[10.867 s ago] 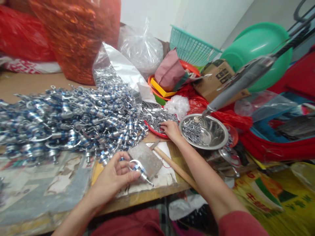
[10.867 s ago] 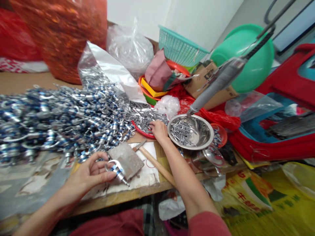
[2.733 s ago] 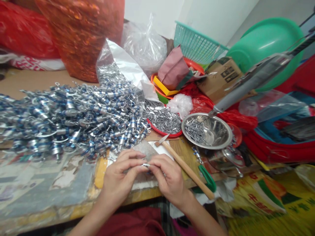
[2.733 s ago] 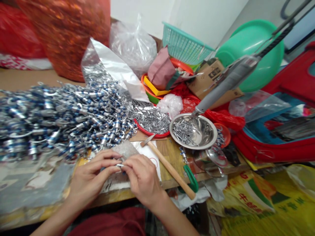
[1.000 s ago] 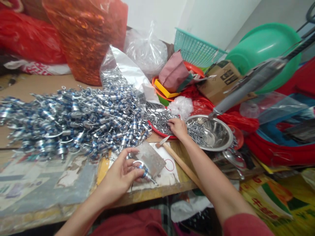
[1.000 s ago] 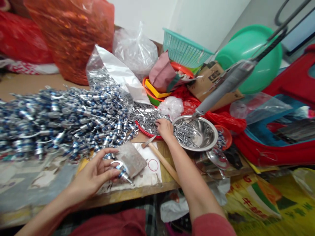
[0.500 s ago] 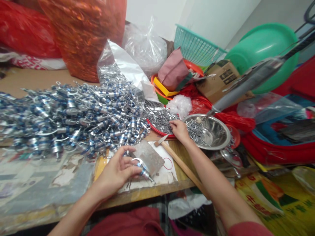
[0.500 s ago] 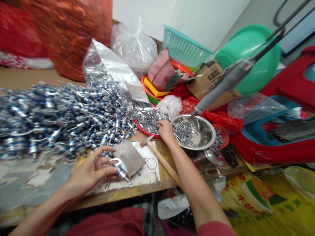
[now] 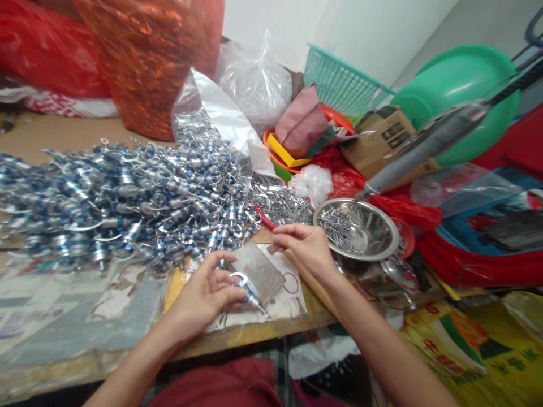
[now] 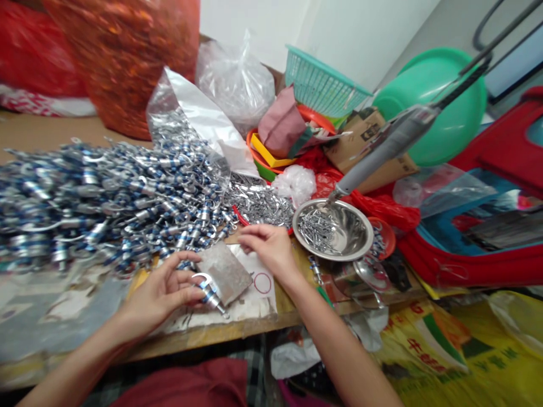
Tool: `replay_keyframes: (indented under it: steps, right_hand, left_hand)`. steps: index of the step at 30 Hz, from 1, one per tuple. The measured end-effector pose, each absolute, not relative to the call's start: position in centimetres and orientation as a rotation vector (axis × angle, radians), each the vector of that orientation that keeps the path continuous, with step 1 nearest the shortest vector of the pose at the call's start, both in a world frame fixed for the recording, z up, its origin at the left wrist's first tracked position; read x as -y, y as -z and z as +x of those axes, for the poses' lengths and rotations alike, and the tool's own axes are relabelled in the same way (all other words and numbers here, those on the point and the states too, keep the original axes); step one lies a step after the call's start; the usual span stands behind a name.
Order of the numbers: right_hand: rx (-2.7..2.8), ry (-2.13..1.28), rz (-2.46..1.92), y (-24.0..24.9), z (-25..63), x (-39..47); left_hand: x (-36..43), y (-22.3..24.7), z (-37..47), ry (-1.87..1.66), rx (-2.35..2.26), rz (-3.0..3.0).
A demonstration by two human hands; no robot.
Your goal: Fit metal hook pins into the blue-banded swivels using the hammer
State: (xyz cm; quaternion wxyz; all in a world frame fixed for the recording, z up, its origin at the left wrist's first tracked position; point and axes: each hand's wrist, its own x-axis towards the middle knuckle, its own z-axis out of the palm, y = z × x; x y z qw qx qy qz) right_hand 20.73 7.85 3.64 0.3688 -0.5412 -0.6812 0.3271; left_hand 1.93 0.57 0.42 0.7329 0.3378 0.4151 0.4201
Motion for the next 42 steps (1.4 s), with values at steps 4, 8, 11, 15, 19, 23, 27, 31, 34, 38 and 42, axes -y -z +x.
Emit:
replay_keyframes:
  steps: [4,8,11,15,19,23,27,31,34,38,42]
  right_hand:
    - [1.969,-1.021,-1.188,-3.8,18.7,-3.2]
    - [2.173,-0.825,-1.177,-3.7,18.9,-2.0]
    - [2.297,-0.631,-1.267,-4.2,19.2,-1.7]
    - [2.159,-0.764,-1.384,-4.5,18.5,-1.3]
    - [1.959,-0.941,-1.433,-3.9,17.4,-1.5]
    - [1.980,-0.945,-1.448,-3.7,17.0,-1.7]
    - [2.109,-0.937,-1.399,-4.1,17.0,-1.4]
    - [2.147,-0.940,-1.442,-4.3,16.8,-1.2]
    - [2.092,-1.039,-1.412,-4.0,17.1,-1.5]
    - [1.812,-0.832,-1.459,-3.1,20.2,-2.3]
    - [1.943,-0.382,-1.779,-0.9,25.1,-2.8]
  left_hand:
    - [-0.6,-0.4,2.0,-0.927,-0.916,0.745]
    - [-0.5,-0.2,1.9,-0.938,-0.910,0.752]
    - [-0.5,0.0,1.9,-0.937,-0.904,0.748]
    - [-0.5,0.2,1.9,-0.940,-0.905,0.745]
    - [-0.6,-0.1,2.0,-0.948,-0.894,0.731]
    - [-0.6,-0.2,2.1,-0.951,-0.875,0.711]
    - [-0.5,-0.1,2.0,-0.964,-0.884,0.696]
    - [-0.5,-0.3,2.0,-0.952,-0.889,0.697]
    - [-0.5,-0.4,2.0,-0.949,-0.891,0.702]
    - [-0.6,-0.4,2.0,-0.933,-0.932,0.720]
    - [-0.7,-0.1,2.0,-0.929,-0.940,0.737]
